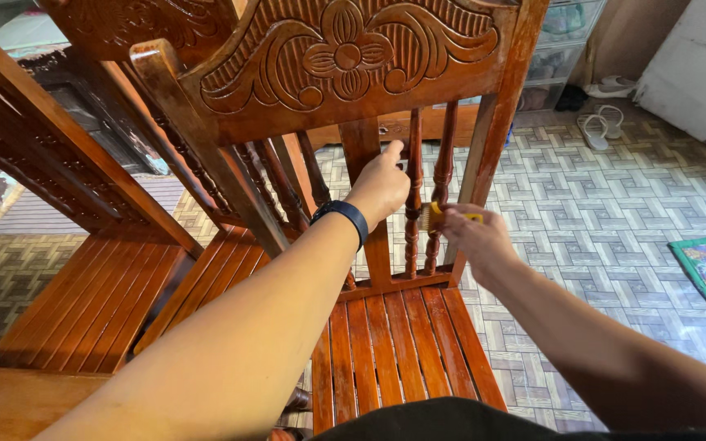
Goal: The person cleans a wooden chair using a feather duster and a small brush. They dust the chair's backrest and spindles, then use the brush to clean the carved details and the chair's seat and back.
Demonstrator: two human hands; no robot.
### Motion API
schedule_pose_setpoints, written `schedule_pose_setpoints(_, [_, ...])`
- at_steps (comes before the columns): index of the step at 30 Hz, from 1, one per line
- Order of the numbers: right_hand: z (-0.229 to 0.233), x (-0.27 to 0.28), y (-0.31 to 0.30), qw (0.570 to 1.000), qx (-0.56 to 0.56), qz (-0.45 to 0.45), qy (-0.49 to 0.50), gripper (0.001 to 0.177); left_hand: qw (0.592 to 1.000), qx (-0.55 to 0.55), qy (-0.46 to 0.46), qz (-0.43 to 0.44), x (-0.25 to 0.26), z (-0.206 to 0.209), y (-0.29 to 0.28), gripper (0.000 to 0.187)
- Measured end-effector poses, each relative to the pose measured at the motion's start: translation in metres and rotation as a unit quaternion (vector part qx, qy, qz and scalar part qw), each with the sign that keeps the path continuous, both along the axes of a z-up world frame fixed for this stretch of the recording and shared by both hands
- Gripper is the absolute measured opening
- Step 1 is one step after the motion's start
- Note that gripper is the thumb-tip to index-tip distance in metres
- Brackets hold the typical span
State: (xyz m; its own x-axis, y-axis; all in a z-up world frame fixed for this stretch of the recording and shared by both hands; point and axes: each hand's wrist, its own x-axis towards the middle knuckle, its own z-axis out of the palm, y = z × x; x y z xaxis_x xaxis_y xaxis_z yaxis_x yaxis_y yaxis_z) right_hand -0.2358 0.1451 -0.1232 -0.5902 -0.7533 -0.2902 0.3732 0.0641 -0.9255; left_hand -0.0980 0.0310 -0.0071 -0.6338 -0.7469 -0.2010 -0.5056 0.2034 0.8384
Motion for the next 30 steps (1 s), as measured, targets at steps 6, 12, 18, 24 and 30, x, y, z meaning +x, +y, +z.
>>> schedule_pose_setpoints(6, [-0.012, 0.010, 0.006, 0.997, 0.009, 0.014, -0.078, 0.022, 0.997, -0.054, 0.037, -0.043, -0.006, -0.022, -0.018, 0.068])
schedule_pose_setpoints(12, [-0.042, -0.011, 0.018, 0.969, 0.034, -0.128, -0.207, 0.017, 0.996, -0.050, 0.046, -0.049, -0.007, -0.031, -0.022, 0.069])
schedule_pose_setpoints(18, [-0.048, -0.035, 0.013, 0.943, -0.070, -0.154, -0.286, 0.023, 0.997, -0.032, 0.048, -0.046, -0.005, -0.030, -0.022, 0.075])
schedule_pose_setpoints(24, [-0.043, -0.044, 0.020, 0.940, -0.098, -0.149, -0.290, 0.020, 0.998, -0.049, 0.000, -0.043, -0.004, -0.021, -0.015, 0.076])
schedule_pose_setpoints(30, [-0.069, -0.044, 0.007, 0.976, 0.020, -0.098, -0.193, 0.018, 0.998, -0.036, 0.005, -0.045, 0.000, -0.013, -0.010, 0.076])
